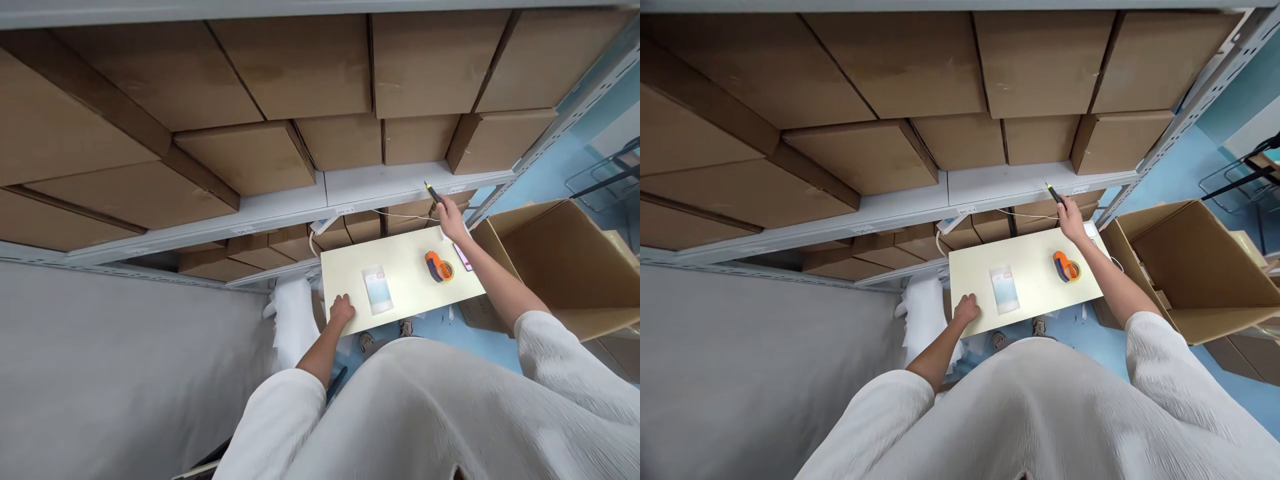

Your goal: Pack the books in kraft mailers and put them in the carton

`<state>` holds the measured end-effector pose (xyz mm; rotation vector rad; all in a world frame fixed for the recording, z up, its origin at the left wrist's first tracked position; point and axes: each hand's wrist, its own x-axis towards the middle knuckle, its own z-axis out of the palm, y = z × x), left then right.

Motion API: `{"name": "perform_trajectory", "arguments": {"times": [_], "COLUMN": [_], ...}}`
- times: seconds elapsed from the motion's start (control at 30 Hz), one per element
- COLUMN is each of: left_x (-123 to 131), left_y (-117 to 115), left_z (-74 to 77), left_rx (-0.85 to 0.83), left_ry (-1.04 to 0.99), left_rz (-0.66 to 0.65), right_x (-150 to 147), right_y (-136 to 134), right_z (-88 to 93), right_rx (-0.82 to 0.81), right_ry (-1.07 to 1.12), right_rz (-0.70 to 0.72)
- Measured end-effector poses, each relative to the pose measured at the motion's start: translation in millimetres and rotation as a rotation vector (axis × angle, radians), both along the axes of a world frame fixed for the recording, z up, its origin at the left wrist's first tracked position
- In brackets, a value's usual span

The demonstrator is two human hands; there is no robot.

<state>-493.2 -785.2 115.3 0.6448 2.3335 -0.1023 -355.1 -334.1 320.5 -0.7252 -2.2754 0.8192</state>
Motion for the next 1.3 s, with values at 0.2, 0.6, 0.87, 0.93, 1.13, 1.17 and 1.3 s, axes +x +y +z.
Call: {"name": "perform_trajectory", "arguments": {"times": [0.2, 0.6, 0.87, 0.93, 1.13, 1.17, 1.3], "left_x": [2.6, -2.1, 6.0, 9.5, 17.1, 17.4, 16.5], "left_y": [3.8, 2.3, 1.7, -0.1, -21.1, -25.7, -42.0], "left_z": [1.6, 0.2, 3.5, 0.5, -13.6, -15.4, -19.4], "left_rx": [-0.009, -0.035, 0.024, 0.057, 0.152, 0.174, 0.220], "left_ry": [-0.013, -0.057, -0.055, -0.056, -0.058, -0.062, -0.061], "left_rz": [0.022, 0.054, 0.060, 0.082, 0.082, 0.086, 0.078], "right_x": [-55.8, -99.1, -63.6, -48.8, -12.3, -9.2, -6.6], "right_y": [63.8, 79.5, -32.4, -79.2, -197.3, -210.3, -242.2], "right_z": [20.5, 27.7, -28.9, -66.6, -167.3, -177.3, -199.7], "right_rx": [0.248, 0.377, 0.292, 0.136, -0.317, -0.374, -0.478], "right_ry": [-0.191, -0.247, -0.222, -0.296, -0.781, -0.844, -0.963], "right_rz": [-0.041, 0.025, 0.376, 0.451, 0.261, 0.203, 0.027]}}
